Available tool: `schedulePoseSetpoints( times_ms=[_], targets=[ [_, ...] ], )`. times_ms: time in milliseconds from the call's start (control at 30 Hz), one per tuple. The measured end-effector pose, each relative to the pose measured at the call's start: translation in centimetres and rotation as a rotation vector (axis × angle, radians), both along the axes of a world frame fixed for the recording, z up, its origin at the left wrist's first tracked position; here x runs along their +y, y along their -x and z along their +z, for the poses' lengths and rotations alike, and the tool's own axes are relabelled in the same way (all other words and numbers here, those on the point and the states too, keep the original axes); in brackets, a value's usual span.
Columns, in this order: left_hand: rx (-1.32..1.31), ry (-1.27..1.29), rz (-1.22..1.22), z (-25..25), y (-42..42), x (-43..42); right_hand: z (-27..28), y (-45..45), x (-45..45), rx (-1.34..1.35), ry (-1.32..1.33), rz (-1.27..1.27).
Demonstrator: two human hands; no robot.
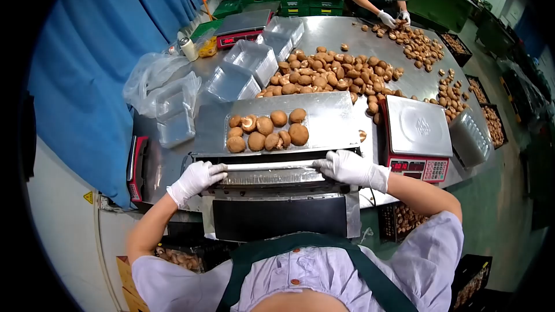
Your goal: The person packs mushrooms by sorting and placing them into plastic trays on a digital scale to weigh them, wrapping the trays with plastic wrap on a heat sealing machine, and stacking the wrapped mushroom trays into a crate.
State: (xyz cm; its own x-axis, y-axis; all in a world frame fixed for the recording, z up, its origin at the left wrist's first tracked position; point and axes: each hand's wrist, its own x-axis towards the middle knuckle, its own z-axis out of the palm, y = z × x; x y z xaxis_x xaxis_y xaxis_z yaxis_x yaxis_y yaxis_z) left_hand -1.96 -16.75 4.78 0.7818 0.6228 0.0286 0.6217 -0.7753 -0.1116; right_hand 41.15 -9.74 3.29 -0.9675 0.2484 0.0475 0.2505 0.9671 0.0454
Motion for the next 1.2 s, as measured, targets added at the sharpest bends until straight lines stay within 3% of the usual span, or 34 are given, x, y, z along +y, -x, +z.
schedulePoseSetpoints(
  times_ms=[33, 100, 133, 200, 233, 300, 367, 433, 500, 567, 633, 700, 767, 800, 833, 900, 933, 967, 1033, 1067, 1133, 1167, 1200],
  targets=[
    [-0.053, 0.038, 0.042, -0.1, 0.2, 0.0, -0.6, -0.2, -0.1, 0.045, 0.197, -0.198],
    [-0.242, 0.094, 0.145, -1.0, 0.0, -0.5, -0.6, -0.9, -0.8, 0.192, 0.103, -0.137],
    [-0.243, 0.092, 0.153, -1.1, 0.3, -1.6, -0.6, -1.4, -2.1, 0.179, 0.226, -0.253],
    [-0.594, 0.525, 0.468, 1.6, 0.6, -4.0, 1.3, -2.5, -5.8, 0.247, 0.397, -0.416],
    [-0.590, 0.516, 0.473, 3.3, 1.2, -4.7, 3.7, -2.8, -7.3, 0.327, 0.447, -0.465],
    [-1.084, 1.204, 0.763, 6.7, 3.0, -5.9, 10.3, -2.9, -9.0, 0.401, 0.784, -0.489],
    [-1.418, 0.873, 0.569, 10.2, 3.9, -5.4, 14.8, -3.1, -9.3, 0.555, 0.907, -0.525],
    [-1.733, 0.782, 0.136, 13.4, 3.8, -2.6, 14.0, -2.2, -5.9, 1.093, 0.965, -0.203],
    [-1.876, 0.584, 0.338, 13.6, 1.9, 1.2, 14.4, 0.7, -1.1, 1.228, 0.747, -0.688],
    [-1.513, 0.243, 0.551, 9.1, 1.8, 8.3, 12.4, 4.6, 5.4, 1.266, 0.544, -0.613],
    [-1.174, -0.022, 0.526, 1.8, 1.2, 14.2, 4.0, 5.8, 13.7, 0.938, -0.020, -0.468],
    [-0.595, -0.182, 0.495, -3.4, 0.8, 16.0, -2.1, 6.7, 14.9, 0.606, 0.021, -0.554],
    [-0.533, -0.045, 0.566, -6.0, 0.2, 15.2, -4.3, 6.3, 14.6, 0.470, 0.041, -0.448],
    [-0.534, -0.070, 0.522, -5.8, 0.5, 14.7, -1.9, 6.2, 12.8, 0.417, 0.316, -0.528],
    [-0.532, -0.066, 0.522, -5.7, 0.7, 14.2, -4.3, 5.5, 13.2, 0.590, 0.107, -0.307],
    [-0.796, 0.386, 0.570, -4.8, 0.6, 12.6, -1.9, 5.2, 9.7, 0.714, 0.729, -0.609],
    [-0.983, 0.516, 0.546, -4.1, 0.6, 11.8, -0.7, 5.2, 8.5, 0.808, 0.838, -0.630],
    [-1.080, 0.800, 0.478, -3.5, 0.7, 11.7, -0.3, 5.1, 8.1, 0.804, 0.849, -0.638],
    [-1.304, 1.243, 0.769, -2.7, 0.0, 10.1, -0.1, 4.9, 7.9, 0.681, 1.314, -1.091],
    [-1.300, 1.246, 0.773, -2.9, 0.0, 9.8, -3.9, 5.0, 8.6, 0.839, 1.241, -1.073],
    [-1.541, 1.315, 0.968, -3.1, -0.1, 9.2, -3.0, 5.0, 7.8, 0.857, 1.199, -1.092],
    [-1.539, 1.315, 0.969, -2.6, -0.2, 9.0, -2.0, 5.1, 7.2, 0.874, 1.153, -1.110],
    [-1.459, 1.156, 1.042, -1.9, -0.4, 8.5, -0.6, 5.0, 6.1, 0.727, 0.602, -1.009]
  ],
)
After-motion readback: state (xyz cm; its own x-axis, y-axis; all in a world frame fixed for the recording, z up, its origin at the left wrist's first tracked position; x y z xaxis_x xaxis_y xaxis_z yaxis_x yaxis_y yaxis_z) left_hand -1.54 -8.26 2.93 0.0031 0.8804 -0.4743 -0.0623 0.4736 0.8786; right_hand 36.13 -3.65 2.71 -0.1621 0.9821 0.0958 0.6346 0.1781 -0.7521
